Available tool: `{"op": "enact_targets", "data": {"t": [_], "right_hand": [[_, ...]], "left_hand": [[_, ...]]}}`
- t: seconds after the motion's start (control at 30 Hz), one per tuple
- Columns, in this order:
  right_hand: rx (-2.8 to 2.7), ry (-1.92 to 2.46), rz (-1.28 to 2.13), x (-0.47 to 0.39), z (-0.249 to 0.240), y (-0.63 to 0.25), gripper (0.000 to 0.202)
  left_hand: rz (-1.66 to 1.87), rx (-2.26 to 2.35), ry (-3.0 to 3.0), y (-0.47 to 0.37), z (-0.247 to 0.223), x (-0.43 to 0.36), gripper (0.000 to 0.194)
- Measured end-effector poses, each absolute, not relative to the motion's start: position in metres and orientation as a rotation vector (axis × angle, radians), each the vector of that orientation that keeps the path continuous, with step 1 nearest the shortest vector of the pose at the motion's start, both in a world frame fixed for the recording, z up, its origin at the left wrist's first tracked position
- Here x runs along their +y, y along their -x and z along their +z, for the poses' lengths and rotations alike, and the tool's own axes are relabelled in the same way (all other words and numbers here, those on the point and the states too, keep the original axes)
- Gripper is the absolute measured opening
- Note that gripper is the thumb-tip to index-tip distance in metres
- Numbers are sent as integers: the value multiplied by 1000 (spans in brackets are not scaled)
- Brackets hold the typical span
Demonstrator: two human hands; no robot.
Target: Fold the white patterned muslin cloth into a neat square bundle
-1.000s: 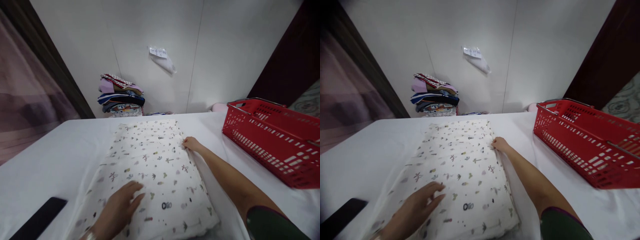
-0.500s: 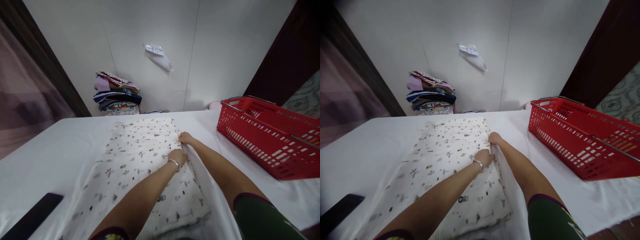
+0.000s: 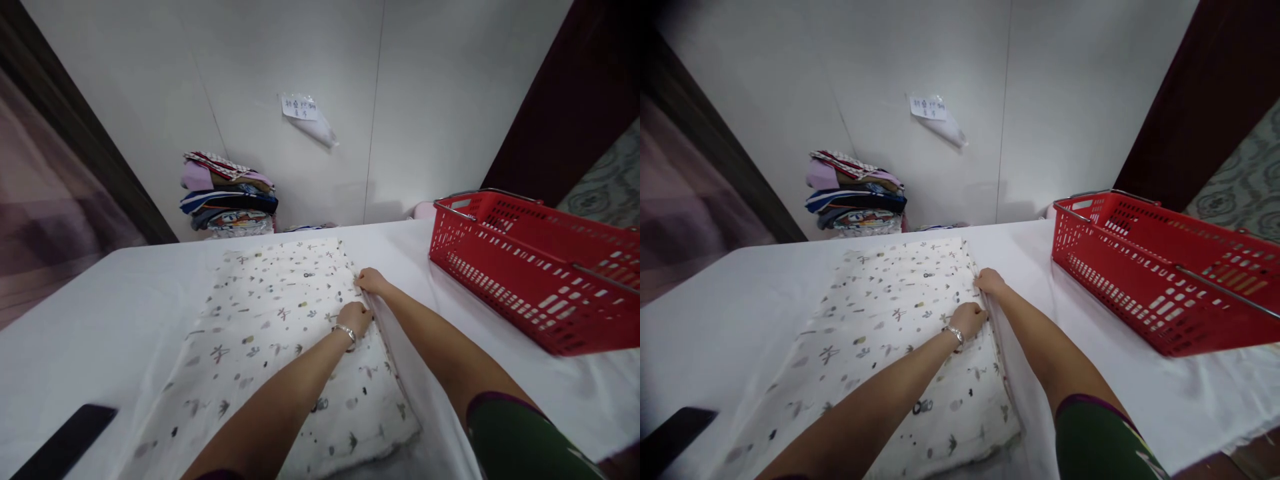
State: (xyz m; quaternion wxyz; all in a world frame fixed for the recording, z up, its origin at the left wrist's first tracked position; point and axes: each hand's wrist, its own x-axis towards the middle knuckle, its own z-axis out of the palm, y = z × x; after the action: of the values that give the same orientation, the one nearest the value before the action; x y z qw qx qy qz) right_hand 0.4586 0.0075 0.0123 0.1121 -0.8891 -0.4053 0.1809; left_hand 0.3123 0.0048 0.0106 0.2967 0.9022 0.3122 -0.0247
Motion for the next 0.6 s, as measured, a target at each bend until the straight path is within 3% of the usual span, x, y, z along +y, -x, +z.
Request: {"op": "enact_targets", "data": {"t": [0.23, 0.43, 0.6], "right_hand": [[-1121, 2678, 463, 21, 12, -453, 33], [-1083, 2663, 404, 43, 9, -455, 29], [-1056, 2643, 378, 63, 7, -461, 24]], "left_hand": [[-28, 765, -2515, -304, 12, -7, 26], [-69, 830, -2555, -308, 18, -12, 41], [-171, 858, -2532, -316, 19, -7, 35]]}}
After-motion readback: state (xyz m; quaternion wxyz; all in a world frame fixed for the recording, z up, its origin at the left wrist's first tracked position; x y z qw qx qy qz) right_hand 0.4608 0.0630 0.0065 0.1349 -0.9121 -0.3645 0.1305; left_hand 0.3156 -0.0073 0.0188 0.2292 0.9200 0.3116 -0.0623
